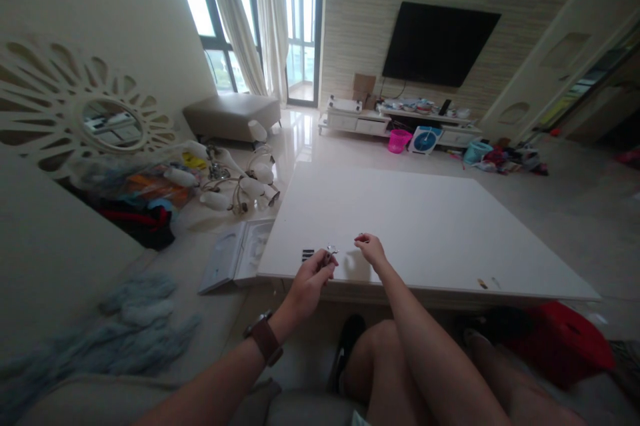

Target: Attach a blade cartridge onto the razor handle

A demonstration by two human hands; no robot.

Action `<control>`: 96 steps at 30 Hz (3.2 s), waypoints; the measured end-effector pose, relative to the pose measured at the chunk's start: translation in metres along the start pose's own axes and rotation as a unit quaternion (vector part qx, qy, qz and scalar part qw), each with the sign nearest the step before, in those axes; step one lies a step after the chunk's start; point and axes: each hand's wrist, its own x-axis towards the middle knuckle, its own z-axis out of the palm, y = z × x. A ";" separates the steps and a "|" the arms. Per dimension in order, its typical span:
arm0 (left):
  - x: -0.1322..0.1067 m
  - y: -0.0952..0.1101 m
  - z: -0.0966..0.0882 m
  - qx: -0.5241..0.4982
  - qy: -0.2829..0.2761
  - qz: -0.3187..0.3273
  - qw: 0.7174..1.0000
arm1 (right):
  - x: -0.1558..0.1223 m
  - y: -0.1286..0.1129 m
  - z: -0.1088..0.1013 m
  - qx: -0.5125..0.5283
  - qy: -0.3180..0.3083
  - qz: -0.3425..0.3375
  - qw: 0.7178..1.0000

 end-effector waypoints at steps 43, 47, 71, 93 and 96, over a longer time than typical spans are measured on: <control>0.004 -0.005 0.003 -0.044 -0.016 -0.062 0.997 | -0.004 0.006 0.031 -0.136 -0.065 0.021 0.988; -0.001 -0.005 0.001 0.042 -0.024 -0.007 0.999 | -0.004 0.008 0.033 -0.138 -0.079 0.013 0.987; -0.012 -0.002 0.002 0.140 -0.024 0.134 0.981 | -0.008 0.003 0.027 -0.186 -0.087 0.034 0.978; -0.014 0.004 0.003 0.114 -0.020 0.112 0.987 | -0.007 -0.002 0.025 -0.163 -0.052 0.040 0.984; -0.013 0.004 0.004 0.111 -0.023 0.106 0.988 | -0.006 -0.001 0.025 -0.156 -0.048 0.039 0.986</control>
